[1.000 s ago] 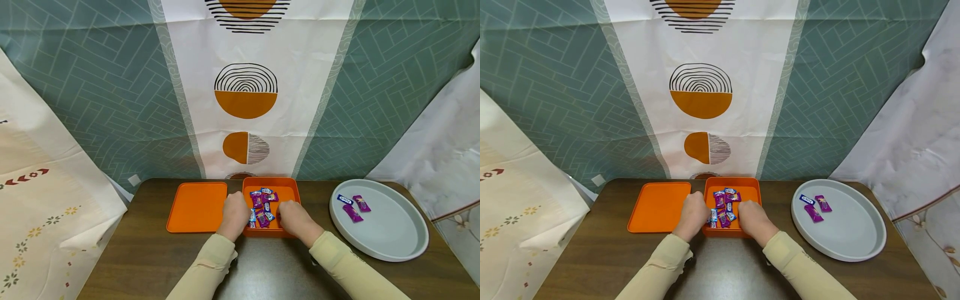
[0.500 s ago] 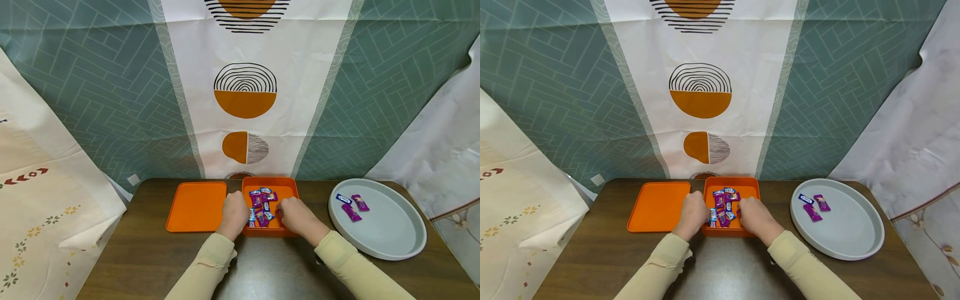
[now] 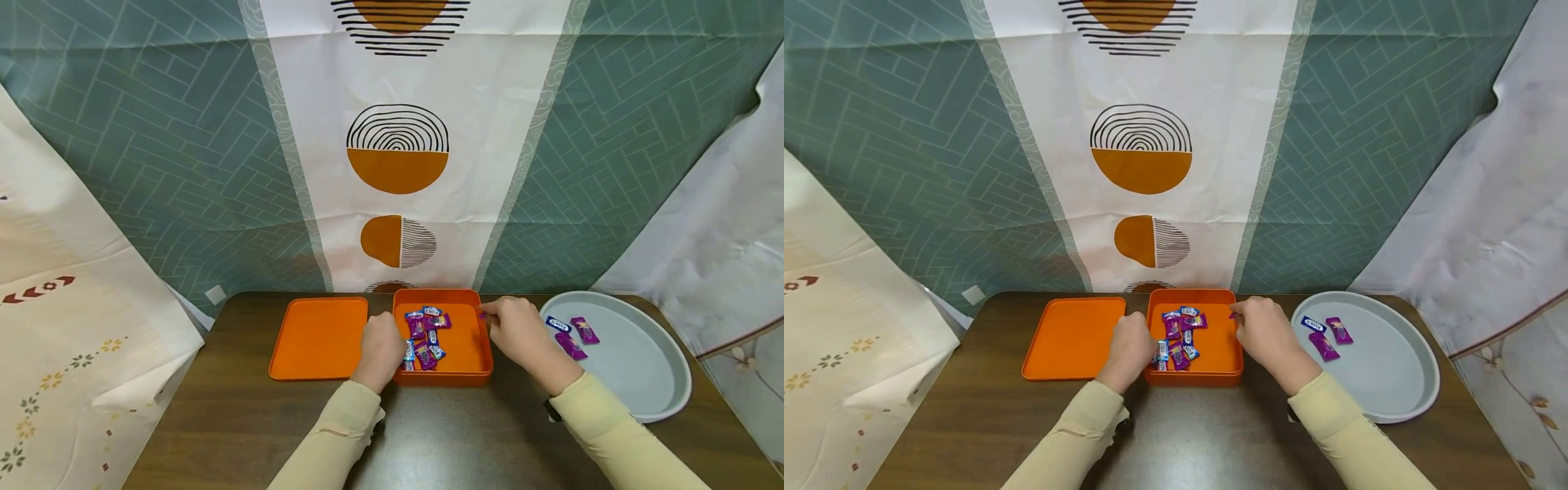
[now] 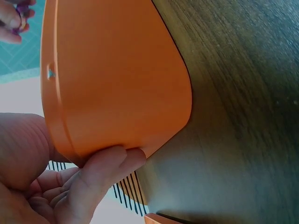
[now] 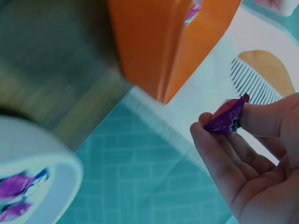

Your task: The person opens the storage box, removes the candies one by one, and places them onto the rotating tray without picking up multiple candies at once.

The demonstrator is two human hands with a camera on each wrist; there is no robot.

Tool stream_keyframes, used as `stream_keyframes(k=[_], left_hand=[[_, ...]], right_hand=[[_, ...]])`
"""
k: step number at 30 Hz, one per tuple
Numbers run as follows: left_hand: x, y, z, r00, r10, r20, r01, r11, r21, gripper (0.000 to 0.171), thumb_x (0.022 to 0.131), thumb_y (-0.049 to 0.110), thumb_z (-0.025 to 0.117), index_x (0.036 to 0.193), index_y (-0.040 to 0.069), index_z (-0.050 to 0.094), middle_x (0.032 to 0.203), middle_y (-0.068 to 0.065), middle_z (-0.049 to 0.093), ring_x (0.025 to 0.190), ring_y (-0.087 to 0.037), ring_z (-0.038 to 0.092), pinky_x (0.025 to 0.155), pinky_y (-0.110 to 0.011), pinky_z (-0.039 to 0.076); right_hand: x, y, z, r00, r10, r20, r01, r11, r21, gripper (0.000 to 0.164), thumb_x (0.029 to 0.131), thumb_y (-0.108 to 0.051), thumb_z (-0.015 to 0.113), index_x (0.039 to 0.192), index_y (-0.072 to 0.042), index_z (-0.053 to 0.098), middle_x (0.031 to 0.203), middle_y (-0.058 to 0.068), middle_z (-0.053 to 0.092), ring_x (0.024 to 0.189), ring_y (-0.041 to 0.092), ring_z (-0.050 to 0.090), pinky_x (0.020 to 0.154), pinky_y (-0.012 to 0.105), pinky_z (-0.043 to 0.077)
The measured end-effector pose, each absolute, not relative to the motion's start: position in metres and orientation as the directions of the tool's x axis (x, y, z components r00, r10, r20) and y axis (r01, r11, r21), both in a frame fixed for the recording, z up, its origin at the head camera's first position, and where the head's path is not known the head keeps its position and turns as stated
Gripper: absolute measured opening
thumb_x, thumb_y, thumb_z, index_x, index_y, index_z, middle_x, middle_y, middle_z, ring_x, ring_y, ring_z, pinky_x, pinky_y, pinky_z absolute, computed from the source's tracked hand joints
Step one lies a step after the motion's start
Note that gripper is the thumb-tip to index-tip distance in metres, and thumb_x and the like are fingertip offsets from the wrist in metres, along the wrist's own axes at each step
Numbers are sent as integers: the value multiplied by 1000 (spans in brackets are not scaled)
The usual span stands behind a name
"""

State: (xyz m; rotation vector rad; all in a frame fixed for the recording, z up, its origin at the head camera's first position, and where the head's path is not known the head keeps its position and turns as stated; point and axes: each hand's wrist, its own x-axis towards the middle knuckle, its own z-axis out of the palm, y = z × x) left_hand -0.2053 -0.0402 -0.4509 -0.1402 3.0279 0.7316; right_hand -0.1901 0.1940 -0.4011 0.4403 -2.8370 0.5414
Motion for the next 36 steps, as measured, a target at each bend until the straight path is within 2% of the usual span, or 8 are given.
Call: stream_keyframes(k=[6, 10, 17, 26, 33, 36], left_hand=[[-205, -40, -450, -996, -82, -27, -85, 889, 450, 26, 71, 13, 76, 90, 0, 65, 75, -10, 61, 57, -21, 58, 50, -33, 51], [-205, -41, -451, -996, -83, -23, -84, 891, 447, 26, 70, 14, 76, 89, 1, 65, 75, -10, 61, 57, -21, 57, 51, -33, 51], [-206, -40, -453, -995, -87, -41, -96, 884, 457, 27, 70, 15, 78, 89, 1, 66, 75, -9, 61, 56, -20, 56, 51, -32, 51], [-207, -42, -455, -997, -75, 14, -61, 894, 443, 24, 70, 13, 76, 86, 0, 64, 73, -10, 60, 56, -22, 58, 50, -33, 51], [-208, -41, -455, -997, -78, 4, -68, 897, 436, 25, 70, 13, 75, 88, 0, 63, 72, -9, 60, 55, -22, 58, 49, -32, 50], [-207, -40, -454, -997, -81, -9, -77, 895, 439, 27, 70, 13, 76, 89, 0, 64, 72, -9, 60, 56, -21, 58, 50, -32, 51]], right_hand=[[-186, 223, -403, -927, -215, 306, -313, 894, -321, 17, 80, -6, 63, 95, -5, 71, 86, 3, 66, 76, 22, 61, 64, 34, 51], [-184, 240, -402, -942, -165, 294, -258, 913, -316, 17, 82, -8, 61, 96, -6, 71, 83, 2, 66, 73, 22, 60, 61, 36, 50], [-181, 264, -403, -946, -117, 302, -207, 935, -286, 18, 83, -8, 59, 97, -4, 70, 86, 7, 66, 67, 19, 58, 54, 33, 46], [-178, 285, -413, -919, -116, 376, -221, 943, -249, 11, 78, -7, 61, 85, -9, 70, 77, 5, 65, 67, 26, 59, 62, 46, 48], [-177, 293, -419, -946, -110, 306, -187, 953, -237, 11, 78, -6, 60, 77, -13, 68, 69, 0, 60, 59, 21, 51, 56, 44, 46], [-177, 294, -423, -962, -99, 255, -163, 957, -242, 10, 78, -8, 60, 78, -12, 68, 70, 2, 61, 60, 21, 51, 57, 45, 46]])
